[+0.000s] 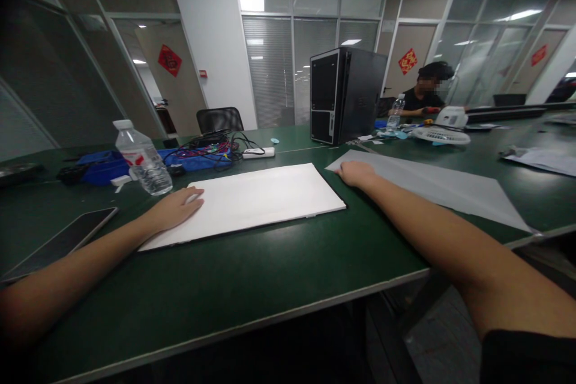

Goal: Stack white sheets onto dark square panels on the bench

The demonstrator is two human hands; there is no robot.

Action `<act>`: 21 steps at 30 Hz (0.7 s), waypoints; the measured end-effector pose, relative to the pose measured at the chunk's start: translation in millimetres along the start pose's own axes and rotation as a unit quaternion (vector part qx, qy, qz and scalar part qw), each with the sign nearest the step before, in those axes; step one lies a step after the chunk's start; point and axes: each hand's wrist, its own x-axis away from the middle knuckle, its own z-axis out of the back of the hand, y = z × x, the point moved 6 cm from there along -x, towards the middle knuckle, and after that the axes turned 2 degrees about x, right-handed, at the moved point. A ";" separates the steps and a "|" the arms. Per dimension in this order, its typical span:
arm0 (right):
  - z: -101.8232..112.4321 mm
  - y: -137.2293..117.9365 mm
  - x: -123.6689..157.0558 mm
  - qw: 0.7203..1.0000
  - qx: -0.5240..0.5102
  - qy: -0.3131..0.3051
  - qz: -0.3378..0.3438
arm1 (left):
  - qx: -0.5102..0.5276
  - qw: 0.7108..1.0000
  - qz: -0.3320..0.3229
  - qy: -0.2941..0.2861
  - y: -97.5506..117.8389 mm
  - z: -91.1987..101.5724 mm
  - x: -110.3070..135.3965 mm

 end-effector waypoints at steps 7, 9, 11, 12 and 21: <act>12.3 -5.2 10.7 1.000 0.003 0.024 -0.016 | -0.017 1.000 0.013 -0.003 -0.5 1.3 -0.1; 17.5 -6.9 14.5 0.999 0.003 0.037 -0.022 | -0.020 1.000 0.014 -0.002 0.5 1.6 -0.3; 23.6 -9.1 19.0 0.998 0.003 0.055 -0.028 | -0.021 1.000 0.014 -0.002 2.0 2.1 -0.4; 27.0 -10.8 21.8 0.997 0.003 0.066 -0.030 | -0.022 1.000 0.014 -0.002 2.8 2.4 -0.3; 67.5 -67.5 69.7 0.981 0.001 0.184 0.060 | -0.027 0.999 0.023 0.004 4.3 4.9 2.6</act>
